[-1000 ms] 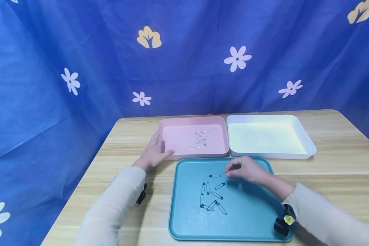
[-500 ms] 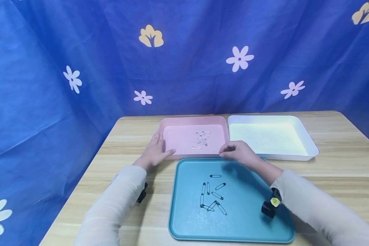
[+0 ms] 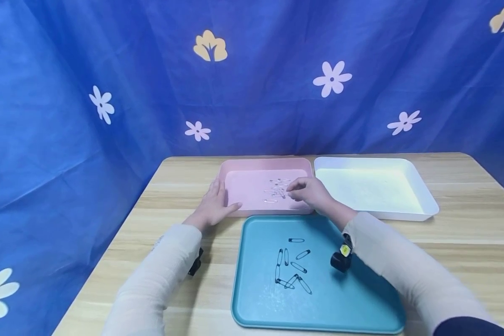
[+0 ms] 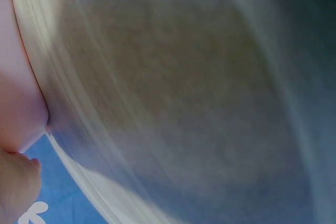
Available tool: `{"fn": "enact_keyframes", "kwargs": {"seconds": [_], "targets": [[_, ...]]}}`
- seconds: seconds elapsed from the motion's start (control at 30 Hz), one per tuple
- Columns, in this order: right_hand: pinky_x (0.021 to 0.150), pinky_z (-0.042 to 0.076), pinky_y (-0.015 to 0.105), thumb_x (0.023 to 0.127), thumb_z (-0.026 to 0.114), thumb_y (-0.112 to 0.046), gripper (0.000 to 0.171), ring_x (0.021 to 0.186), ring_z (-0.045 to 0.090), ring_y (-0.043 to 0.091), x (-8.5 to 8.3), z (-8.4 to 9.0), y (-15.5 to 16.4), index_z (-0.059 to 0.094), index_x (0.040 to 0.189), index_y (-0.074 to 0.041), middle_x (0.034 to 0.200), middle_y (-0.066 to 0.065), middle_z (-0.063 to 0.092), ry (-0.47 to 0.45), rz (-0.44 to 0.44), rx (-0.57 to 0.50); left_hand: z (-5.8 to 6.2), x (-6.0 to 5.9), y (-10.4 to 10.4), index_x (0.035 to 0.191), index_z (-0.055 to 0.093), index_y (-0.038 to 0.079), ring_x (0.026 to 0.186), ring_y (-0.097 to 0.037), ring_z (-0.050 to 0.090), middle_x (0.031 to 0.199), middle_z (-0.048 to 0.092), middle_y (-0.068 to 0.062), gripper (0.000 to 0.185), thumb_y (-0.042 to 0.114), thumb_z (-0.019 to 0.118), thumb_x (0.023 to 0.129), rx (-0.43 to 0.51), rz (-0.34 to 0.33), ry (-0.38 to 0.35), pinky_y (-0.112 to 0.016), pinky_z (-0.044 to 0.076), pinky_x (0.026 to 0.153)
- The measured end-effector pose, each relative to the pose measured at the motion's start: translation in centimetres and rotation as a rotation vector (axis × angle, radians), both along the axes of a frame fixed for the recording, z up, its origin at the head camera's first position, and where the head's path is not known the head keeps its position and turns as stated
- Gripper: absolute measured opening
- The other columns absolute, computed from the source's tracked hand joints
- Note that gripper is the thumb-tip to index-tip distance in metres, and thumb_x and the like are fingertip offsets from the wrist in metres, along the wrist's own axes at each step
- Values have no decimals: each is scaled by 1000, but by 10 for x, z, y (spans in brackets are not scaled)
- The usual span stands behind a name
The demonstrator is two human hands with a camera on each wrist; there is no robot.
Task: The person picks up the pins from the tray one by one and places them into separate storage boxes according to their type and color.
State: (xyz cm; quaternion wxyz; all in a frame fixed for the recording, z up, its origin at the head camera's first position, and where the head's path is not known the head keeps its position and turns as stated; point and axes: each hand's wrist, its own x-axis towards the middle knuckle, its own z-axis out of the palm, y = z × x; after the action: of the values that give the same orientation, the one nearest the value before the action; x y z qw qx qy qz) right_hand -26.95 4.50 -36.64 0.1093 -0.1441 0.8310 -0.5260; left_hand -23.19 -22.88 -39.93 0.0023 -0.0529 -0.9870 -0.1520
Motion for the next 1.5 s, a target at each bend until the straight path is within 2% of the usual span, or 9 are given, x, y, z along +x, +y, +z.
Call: {"fn": "enact_keyframes", "kwargs": {"seconds": [0.13, 0.33, 0.53, 0.7, 0.9, 0.97, 1.1, 1.2, 1.5], "targets": [[72, 47, 36, 77, 60, -1, 14, 74, 56, 19, -12, -2, -10, 63, 90, 2, 91, 10, 59, 5, -20, 13, 2, 0, 0, 134, -3, -7, 127, -34, -5, 140, -7, -23, 95, 59, 39, 80, -9, -3, 2, -48, 10, 101], [64, 47, 22, 74, 59, 3, 17, 72, 54, 15, -27, -6, -24, 63, 90, 3, 87, 10, 61, 27, -47, 74, 1, -1, -1, 134, -1, -7, 127, -32, -7, 140, -8, -23, 95, 60, 38, 80, -11, -5, -9, -48, 10, 101], [70, 41, 24, 73, 59, -1, 15, 76, 50, 17, -40, -9, -35, 66, 87, -2, 83, 6, 62, 71, -74, 201, 0, -1, -1, 134, 0, -9, 127, -34, -4, 139, -8, -23, 95, 60, 37, 81, -25, -9, -4, -47, 9, 101], [66, 41, 23, 71, 57, 3, 15, 75, 50, 17, -48, -15, -45, 66, 82, -3, 79, 4, 61, 77, -84, 213, 0, 0, -1, 134, 1, -9, 127, -34, -5, 139, -7, -24, 94, 59, 38, 81, -22, -7, -6, -47, 8, 101], [51, 38, 18, 70, 55, 5, 17, 49, 43, 9, -51, -21, -53, 66, 81, -1, 73, 6, 60, 69, -102, 199, 1, 0, -1, 133, 1, -9, 127, -35, -5, 139, -6, -25, 93, 58, 38, 81, -27, -7, -5, -47, 9, 101], [45, 37, 18, 70, 54, 6, 17, 46, 43, 10, -52, -22, -55, 66, 81, -1, 72, 6, 59, 67, -107, 200, 1, 0, -1, 134, 1, -9, 127, -35, -4, 139, -6, -25, 93, 59, 38, 81, -27, -6, -6, -47, 9, 101], [47, 38, 18, 68, 56, 5, 18, 65, 49, 15, -54, -22, -59, 66, 80, -2, 75, 5, 60, 98, -98, 244, 1, 0, -1, 134, 1, -8, 127, -35, -3, 140, -6, -24, 94, 61, 36, 81, -25, -7, -7, -47, 9, 101], [55, 40, 18, 67, 57, 4, 18, 76, 51, 18, -55, -22, -60, 66, 81, -3, 78, 4, 61, 113, -94, 280, 2, 0, 0, 134, 1, -9, 127, -35, -3, 139, -6, -24, 95, 62, 36, 80, -26, -10, -8, -47, 9, 101], [70, 41, 24, 69, 57, 5, 20, 83, 50, 20, -57, -23, -63, 66, 85, -3, 83, 6, 60, 70, -131, 276, 2, 0, -1, 134, 1, -8, 127, -34, -4, 140, -7, -23, 94, 61, 36, 81, -28, -5, -16, -46, 9, 101]]}}
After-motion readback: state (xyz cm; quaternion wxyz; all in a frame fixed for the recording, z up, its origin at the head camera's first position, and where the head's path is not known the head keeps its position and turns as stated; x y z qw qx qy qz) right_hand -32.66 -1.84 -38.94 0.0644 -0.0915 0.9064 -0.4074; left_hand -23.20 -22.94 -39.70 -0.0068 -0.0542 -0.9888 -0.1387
